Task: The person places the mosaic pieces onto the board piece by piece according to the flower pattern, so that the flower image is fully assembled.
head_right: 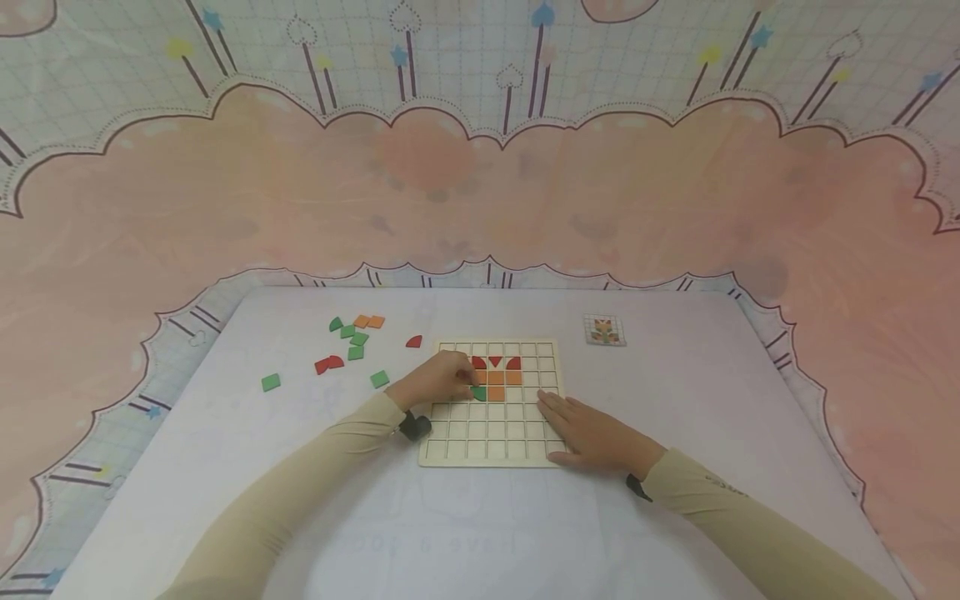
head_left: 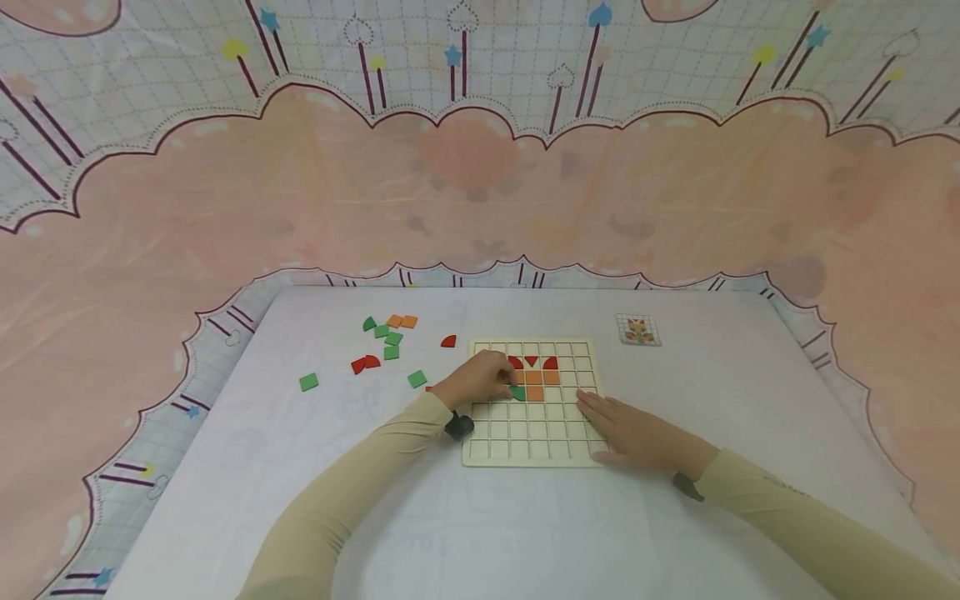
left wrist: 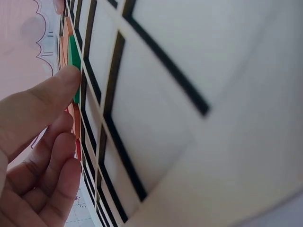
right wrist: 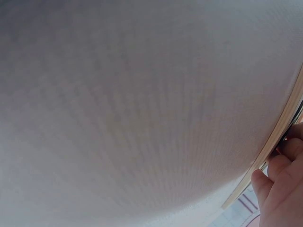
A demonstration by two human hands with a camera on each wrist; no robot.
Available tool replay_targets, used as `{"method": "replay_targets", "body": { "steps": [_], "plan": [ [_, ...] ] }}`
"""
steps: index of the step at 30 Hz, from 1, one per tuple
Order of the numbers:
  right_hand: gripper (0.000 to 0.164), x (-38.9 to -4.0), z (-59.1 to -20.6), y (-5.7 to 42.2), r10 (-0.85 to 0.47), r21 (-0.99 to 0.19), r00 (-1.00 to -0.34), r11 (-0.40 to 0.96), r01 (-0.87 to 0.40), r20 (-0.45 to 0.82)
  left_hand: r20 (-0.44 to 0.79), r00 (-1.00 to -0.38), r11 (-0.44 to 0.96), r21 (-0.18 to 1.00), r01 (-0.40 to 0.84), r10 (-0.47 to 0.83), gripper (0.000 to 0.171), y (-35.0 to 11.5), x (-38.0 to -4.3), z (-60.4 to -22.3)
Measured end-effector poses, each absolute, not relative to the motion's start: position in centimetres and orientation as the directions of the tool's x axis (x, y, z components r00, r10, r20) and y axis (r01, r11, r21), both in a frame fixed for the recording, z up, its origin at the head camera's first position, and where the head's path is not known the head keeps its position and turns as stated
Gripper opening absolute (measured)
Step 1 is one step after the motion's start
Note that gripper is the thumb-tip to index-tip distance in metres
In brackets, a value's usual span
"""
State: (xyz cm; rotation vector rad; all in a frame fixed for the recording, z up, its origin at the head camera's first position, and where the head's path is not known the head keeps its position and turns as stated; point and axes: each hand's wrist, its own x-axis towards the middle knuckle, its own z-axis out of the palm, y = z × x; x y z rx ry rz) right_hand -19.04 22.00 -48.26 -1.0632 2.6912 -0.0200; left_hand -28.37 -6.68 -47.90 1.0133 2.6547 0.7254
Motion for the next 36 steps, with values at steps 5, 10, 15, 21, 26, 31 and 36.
{"method": "replay_targets", "body": {
  "steps": [5, 10, 15, 21, 26, 31, 36],
  "plan": [
    [0.075, -19.1, -48.4, 22.0, -0.673, -0.098, -0.705, 0.735, -0.671, -0.223, -0.018, -0.75, 0.651, 0.512, 0.561, 0.661, 0.01, -6.6, -28.1, -47.7],
    [0.076, -19.1, -48.5, 22.1, -0.678, -0.095, -0.704, 0.731, -0.676, -0.212, -0.031, -0.762, 0.662, 0.518, 0.542, 0.647, 0.01, -6.5, -28.0, -47.6],
    [0.075, -19.0, -48.4, 22.2, -0.687, -0.12, -0.699, 0.725, -0.678, -0.2, -0.016, -0.768, 0.648, 0.546, 0.53, 0.641, 0.009, -6.9, -28.4, -47.5],
    [0.075, -18.9, -48.2, 22.1, -0.689, -0.125, -0.697, 0.723, -0.68, -0.198, -0.016, -0.787, 0.634, 0.603, 0.484, 0.616, 0.015, -8.7, -29.4, -47.0],
    [0.074, -18.9, -48.1, 22.0, -0.676, -0.123, -0.705, 0.735, -0.667, -0.218, -0.018, -0.826, 0.655, 0.619, 0.434, 0.564, 0.022, -11.1, -30.0, -45.9],
    [0.075, -18.9, -48.3, 22.1, -0.673, -0.12, -0.707, 0.737, -0.665, -0.217, -0.014, -0.87, 0.695, 0.607, 0.384, 0.493, 0.027, -14.1, -30.4, -44.9],
    [0.075, -19.0, -48.4, 22.1, -0.68, -0.113, -0.701, 0.73, -0.674, -0.213, 0.022, -0.89, 0.704, 0.603, 0.375, 0.455, 0.029, -17.6, -31.0, -44.3]
  ]
}}
